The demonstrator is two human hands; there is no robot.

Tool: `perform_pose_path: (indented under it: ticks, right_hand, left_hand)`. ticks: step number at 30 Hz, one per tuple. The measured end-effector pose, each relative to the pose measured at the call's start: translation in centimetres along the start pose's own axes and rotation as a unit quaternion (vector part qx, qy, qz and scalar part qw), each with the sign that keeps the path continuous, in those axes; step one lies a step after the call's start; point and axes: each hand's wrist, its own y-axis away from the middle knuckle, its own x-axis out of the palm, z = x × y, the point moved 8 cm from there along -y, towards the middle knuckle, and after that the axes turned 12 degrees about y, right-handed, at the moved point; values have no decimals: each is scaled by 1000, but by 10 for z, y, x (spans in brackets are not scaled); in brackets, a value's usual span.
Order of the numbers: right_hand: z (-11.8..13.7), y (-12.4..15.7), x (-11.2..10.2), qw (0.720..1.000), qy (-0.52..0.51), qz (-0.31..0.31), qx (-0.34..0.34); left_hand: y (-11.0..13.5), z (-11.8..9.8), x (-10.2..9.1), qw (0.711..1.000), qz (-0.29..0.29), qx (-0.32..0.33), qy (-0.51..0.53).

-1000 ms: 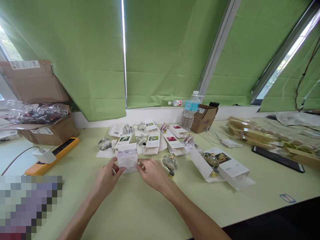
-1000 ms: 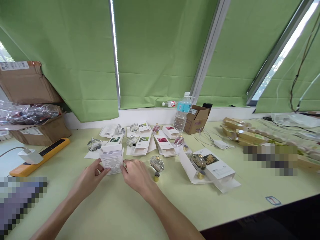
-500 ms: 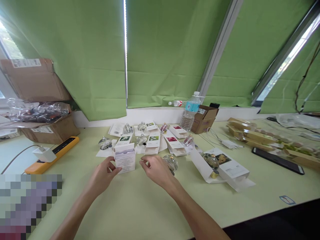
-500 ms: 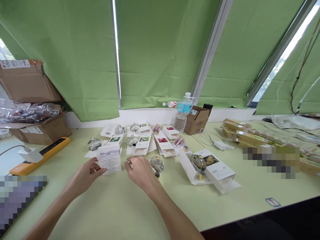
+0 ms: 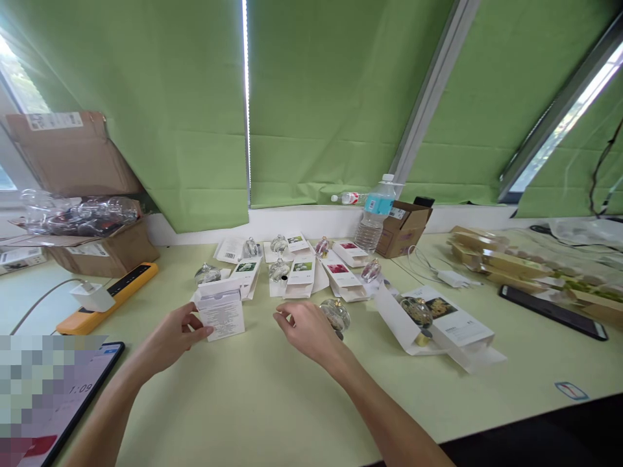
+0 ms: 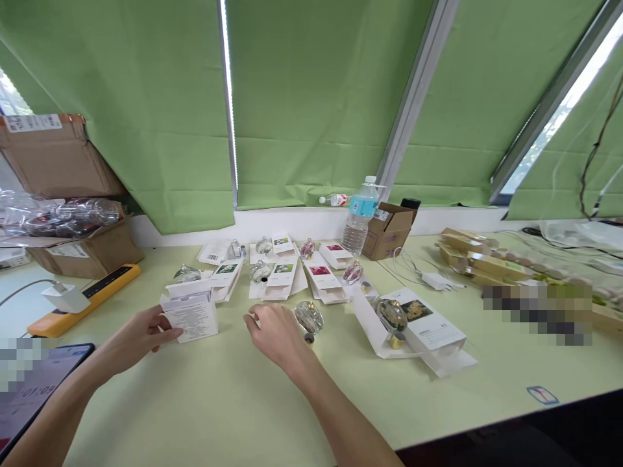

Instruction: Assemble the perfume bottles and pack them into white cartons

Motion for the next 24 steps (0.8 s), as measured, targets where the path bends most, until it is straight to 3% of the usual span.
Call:
perform_pose_path:
  ticks: [10,14,18,21,23,24]
  right_hand:
    - [1,1,0,1000,-5,11,0]
    - [1,1,0,1000,-4,17,2]
    - [1,1,-1,1000,-9,-3,-8]
    - [2,2,-8,999,-11,-41,-24]
    - [0,4,-15,997,-7,-70,-25]
    - [-2,4,-20,996,-5,-85,-21]
  left_hand:
    - [12,11,-26,1000,8,-12,5]
    - [14,7,-34,999,-35,-17,35]
    - [23,-22,-53,974,-156,96,135]
    - [47,-41,-70,897,-296,228,235]
    - [70,-46,-71,852,-409,260,197]
    - [76,-47,-65,853,-446,234,136]
